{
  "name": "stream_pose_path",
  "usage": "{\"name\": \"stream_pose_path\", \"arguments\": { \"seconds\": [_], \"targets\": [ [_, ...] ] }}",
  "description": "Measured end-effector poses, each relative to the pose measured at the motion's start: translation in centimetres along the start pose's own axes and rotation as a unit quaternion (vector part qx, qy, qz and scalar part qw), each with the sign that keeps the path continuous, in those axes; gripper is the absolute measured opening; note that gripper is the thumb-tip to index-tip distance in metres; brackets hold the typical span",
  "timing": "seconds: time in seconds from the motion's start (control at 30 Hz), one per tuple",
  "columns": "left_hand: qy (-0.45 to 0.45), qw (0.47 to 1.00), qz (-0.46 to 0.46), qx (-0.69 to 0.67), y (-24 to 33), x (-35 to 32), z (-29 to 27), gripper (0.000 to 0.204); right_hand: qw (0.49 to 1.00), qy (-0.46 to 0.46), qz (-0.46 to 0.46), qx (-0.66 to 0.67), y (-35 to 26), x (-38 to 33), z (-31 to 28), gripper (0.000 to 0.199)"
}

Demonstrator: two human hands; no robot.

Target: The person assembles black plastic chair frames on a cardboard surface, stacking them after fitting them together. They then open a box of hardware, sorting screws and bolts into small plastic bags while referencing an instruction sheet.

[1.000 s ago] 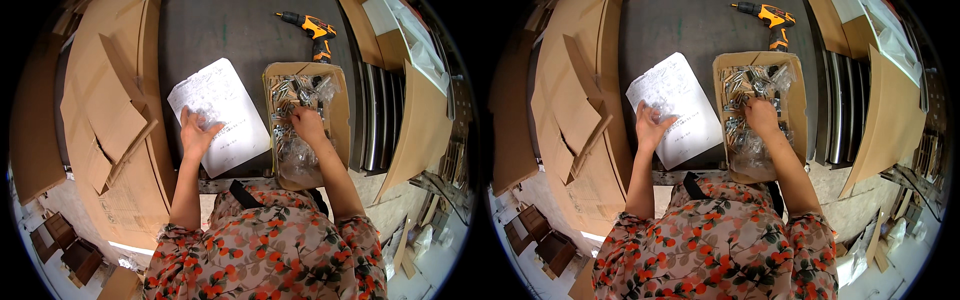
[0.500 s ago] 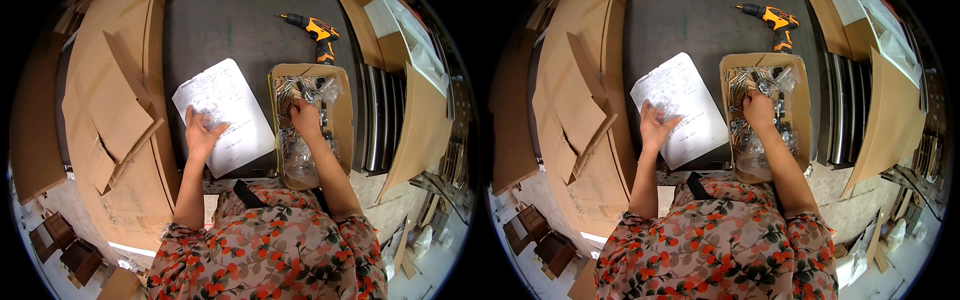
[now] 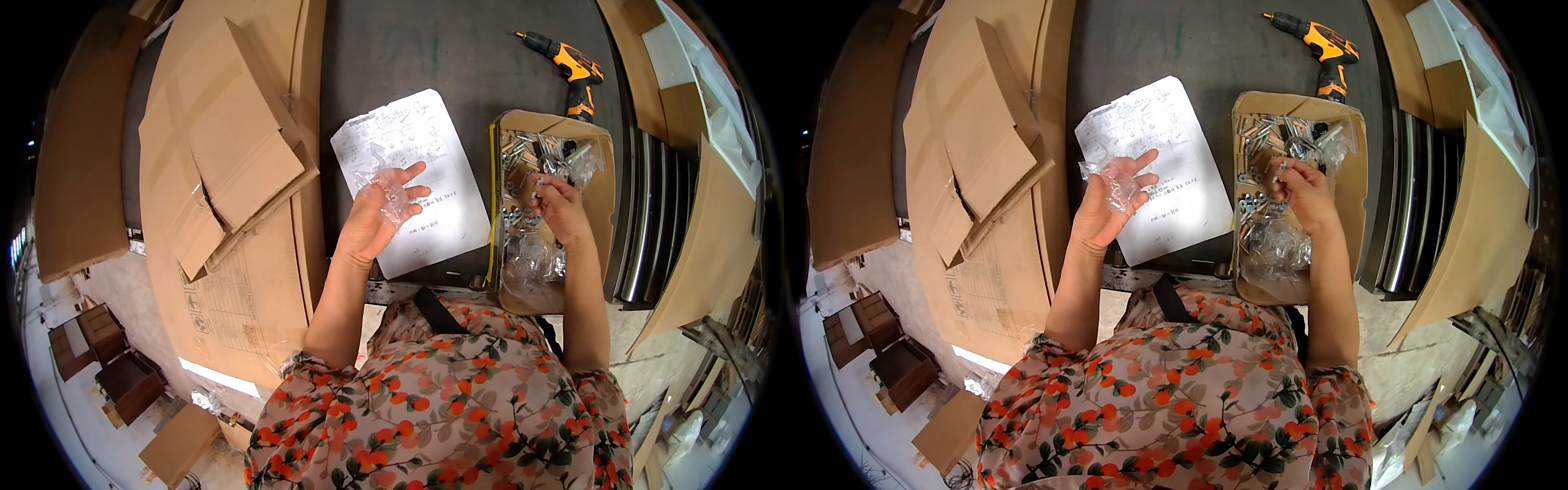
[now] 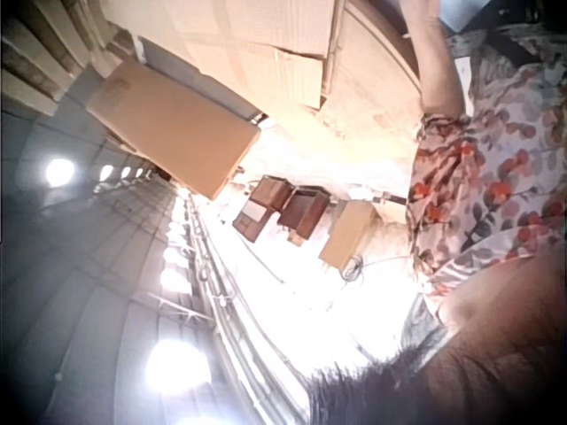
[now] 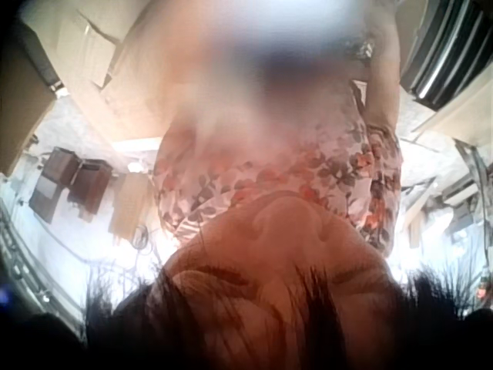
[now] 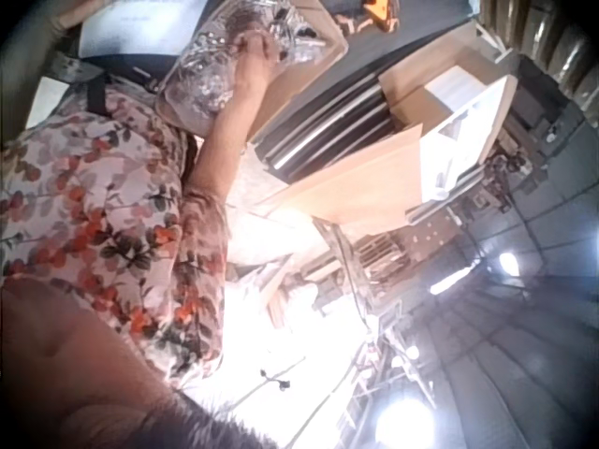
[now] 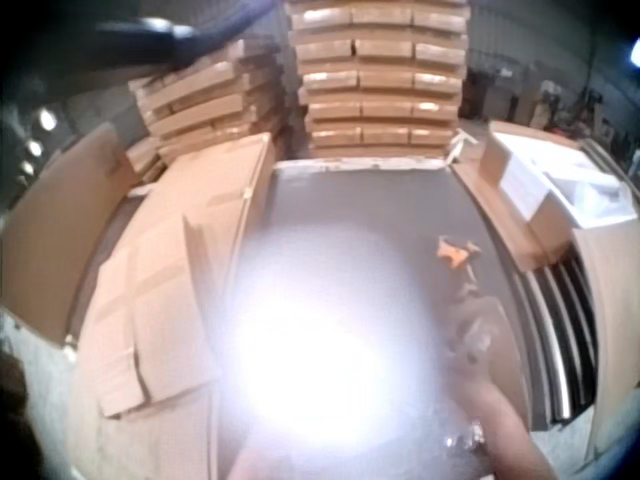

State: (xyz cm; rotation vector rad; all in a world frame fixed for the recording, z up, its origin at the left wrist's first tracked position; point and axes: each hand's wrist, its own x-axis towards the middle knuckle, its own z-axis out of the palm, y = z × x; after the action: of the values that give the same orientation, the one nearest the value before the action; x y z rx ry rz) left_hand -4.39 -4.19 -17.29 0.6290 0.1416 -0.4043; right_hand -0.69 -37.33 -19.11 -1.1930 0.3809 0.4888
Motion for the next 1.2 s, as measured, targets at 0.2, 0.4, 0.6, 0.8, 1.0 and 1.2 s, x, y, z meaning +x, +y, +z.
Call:
{"name": "stream_pose_path", "arguments": {
  "seconds": [0.2, 0.4, 0.6, 0.8, 1.0, 1.2],
  "targets": [
    [-0.167, 0.980, -0.011, -0.106, 0.0, 0.9, 0.6, 0.083, 0.967, -0.091, 0.012, 0.237, -1.0, -3.6, -0.6, 0.015],
    [-0.118, 0.993, 0.010, -0.027, -0.9, 0.9, -0.4, 0.069, 0.979, -0.068, 0.062, 0.180, -0.1, -2.3, -2.2, 0.022],
    [0.141, 0.978, 0.052, 0.144, -2.9, 0.9, -3.1, 0.033, 0.913, 0.141, -0.097, -0.370, 1.6, 1.2, 0.5, 0.026],
    [0.141, 0.977, 0.058, 0.146, -3.4, 0.7, -3.8, 0.029, 0.745, 0.229, -0.063, -0.623, 1.2, 2.2, 3.1, 0.024],
    [0.141, 0.978, 0.061, 0.143, -3.5, 0.8, -4.2, 0.031, 0.766, 0.214, -0.193, -0.574, 0.3, 3.2, 2.1, 0.018],
    [0.153, 0.976, 0.053, 0.149, -3.6, 0.8, -3.9, 0.034, 0.683, 0.092, -0.214, -0.692, -1.8, 5.5, 0.9, 0.015]
  ]
}}
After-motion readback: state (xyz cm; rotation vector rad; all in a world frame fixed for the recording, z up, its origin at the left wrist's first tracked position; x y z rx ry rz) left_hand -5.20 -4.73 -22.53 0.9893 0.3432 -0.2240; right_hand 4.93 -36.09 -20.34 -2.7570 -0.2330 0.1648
